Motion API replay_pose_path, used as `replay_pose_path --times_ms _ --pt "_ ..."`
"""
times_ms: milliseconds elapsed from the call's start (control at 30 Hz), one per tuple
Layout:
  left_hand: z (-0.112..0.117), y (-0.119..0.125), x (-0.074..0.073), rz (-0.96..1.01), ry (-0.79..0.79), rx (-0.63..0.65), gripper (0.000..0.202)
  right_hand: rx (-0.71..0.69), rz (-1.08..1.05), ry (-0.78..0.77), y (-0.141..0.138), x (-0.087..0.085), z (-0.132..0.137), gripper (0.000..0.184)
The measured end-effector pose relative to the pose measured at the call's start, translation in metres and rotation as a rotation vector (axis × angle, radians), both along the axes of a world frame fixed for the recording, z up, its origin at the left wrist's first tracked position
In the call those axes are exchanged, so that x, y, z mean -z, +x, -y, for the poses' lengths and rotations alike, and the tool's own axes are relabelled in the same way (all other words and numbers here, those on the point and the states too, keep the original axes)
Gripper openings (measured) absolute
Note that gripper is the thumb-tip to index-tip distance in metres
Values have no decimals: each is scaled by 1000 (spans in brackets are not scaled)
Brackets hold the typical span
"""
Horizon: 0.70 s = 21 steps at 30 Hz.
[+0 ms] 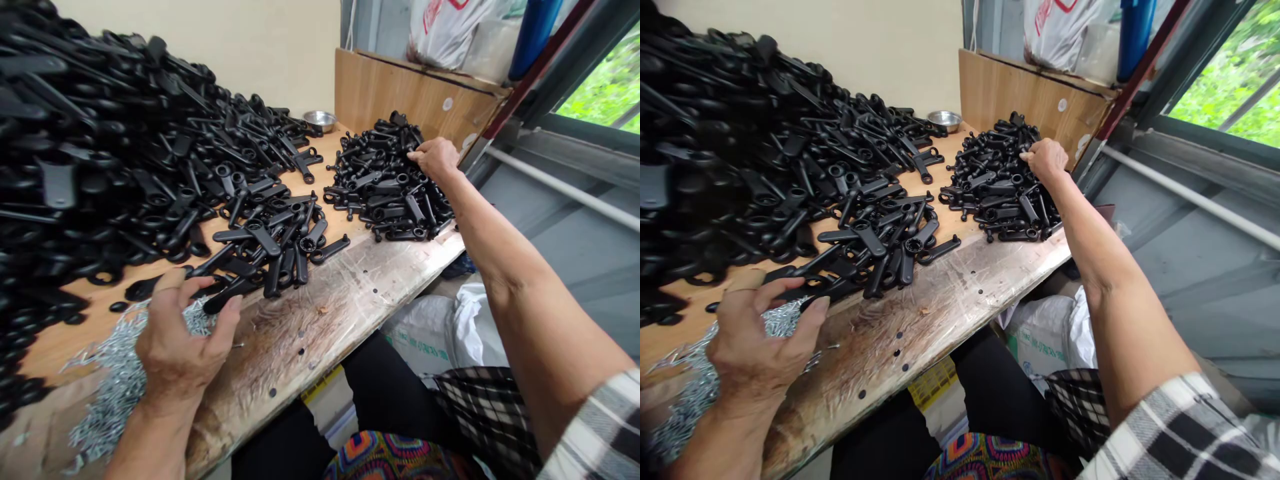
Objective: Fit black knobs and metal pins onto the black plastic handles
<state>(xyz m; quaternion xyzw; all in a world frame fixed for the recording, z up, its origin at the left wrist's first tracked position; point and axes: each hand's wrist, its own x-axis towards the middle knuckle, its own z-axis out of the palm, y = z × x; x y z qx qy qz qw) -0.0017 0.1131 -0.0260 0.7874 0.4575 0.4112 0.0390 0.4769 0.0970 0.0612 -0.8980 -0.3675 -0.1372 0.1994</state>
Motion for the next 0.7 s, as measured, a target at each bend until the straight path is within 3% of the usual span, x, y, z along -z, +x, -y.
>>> replay_pose_path --times_ms 67,133,267,367,433,533,700 --pt "-1 -2 1 46 39 13 53 -46 69 -97 -13 -3 4 43" --pt "-2 -4 0 100 72 21 54 -148 175 -102 -37 -4 5 44" --pt "-2 -8 -5 197 100 -21 45 -488 297 -1 -115 3 1 31" --pt "-1 -9 -9 214 105 -64 33 -718 245 -262 -177 16 0 21" --pt "-1 -10 -11 213 128 -50 30 -762 248 -500 -205 24 1 19" --pt "-2 -11 -10 229 156 17 26 -728 305 -684 -218 35 2 29" --pt "6 -8 -9 216 78 127 16 -840 168 -702 -196 46 12 35"
